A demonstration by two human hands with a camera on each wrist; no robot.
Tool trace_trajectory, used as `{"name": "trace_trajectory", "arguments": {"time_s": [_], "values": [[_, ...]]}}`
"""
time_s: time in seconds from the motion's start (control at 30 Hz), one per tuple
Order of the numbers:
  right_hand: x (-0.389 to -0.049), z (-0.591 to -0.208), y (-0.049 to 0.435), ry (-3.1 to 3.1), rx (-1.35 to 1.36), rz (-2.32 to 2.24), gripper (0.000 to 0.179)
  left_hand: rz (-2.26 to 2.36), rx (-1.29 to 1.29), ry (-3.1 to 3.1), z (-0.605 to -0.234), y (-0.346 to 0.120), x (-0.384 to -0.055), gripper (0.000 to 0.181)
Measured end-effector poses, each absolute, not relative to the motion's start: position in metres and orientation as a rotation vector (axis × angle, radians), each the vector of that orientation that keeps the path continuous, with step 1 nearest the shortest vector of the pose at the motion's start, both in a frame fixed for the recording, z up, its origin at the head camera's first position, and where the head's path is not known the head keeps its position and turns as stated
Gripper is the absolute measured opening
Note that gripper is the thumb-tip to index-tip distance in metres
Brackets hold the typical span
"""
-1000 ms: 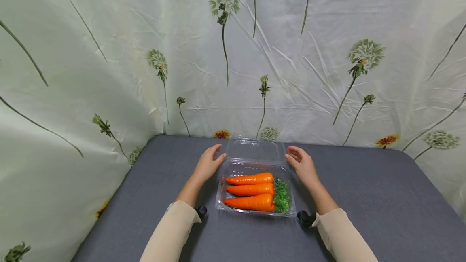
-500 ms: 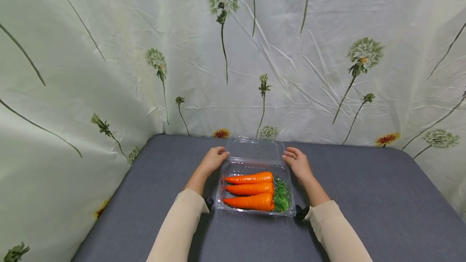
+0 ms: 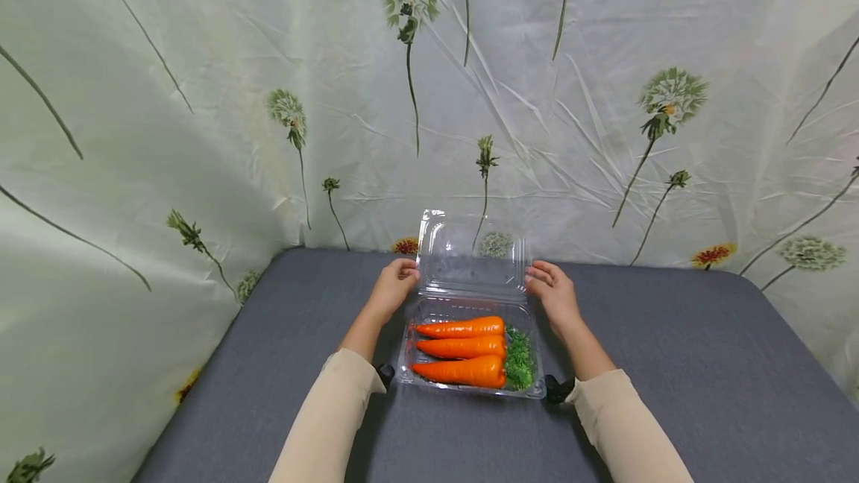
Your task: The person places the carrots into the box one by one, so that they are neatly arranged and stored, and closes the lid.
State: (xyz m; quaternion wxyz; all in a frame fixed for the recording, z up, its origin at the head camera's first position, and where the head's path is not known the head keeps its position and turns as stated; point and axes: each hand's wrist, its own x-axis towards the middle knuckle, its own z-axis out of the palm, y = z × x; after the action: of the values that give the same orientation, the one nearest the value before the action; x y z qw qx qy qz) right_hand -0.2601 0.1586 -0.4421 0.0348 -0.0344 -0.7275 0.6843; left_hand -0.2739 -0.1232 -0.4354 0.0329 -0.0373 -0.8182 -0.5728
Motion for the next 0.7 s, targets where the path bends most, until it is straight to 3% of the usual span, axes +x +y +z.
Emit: {"name": "trace_trajectory", "arguments": {"time_s": [0.47,0.7], "values": [[-0.250,-0.427,0.162,-2.139,0.033,2.071,0.034,-1.889,-0.182,-2.327,-0.420,-0.123,-0.273,0.023],[-0.242,-0.424,0.166,-2.201,0.132,1.995,0.039,-1.858,-0.227,-2.318,-0.418,-0.124,-0.266,0.027]]}}
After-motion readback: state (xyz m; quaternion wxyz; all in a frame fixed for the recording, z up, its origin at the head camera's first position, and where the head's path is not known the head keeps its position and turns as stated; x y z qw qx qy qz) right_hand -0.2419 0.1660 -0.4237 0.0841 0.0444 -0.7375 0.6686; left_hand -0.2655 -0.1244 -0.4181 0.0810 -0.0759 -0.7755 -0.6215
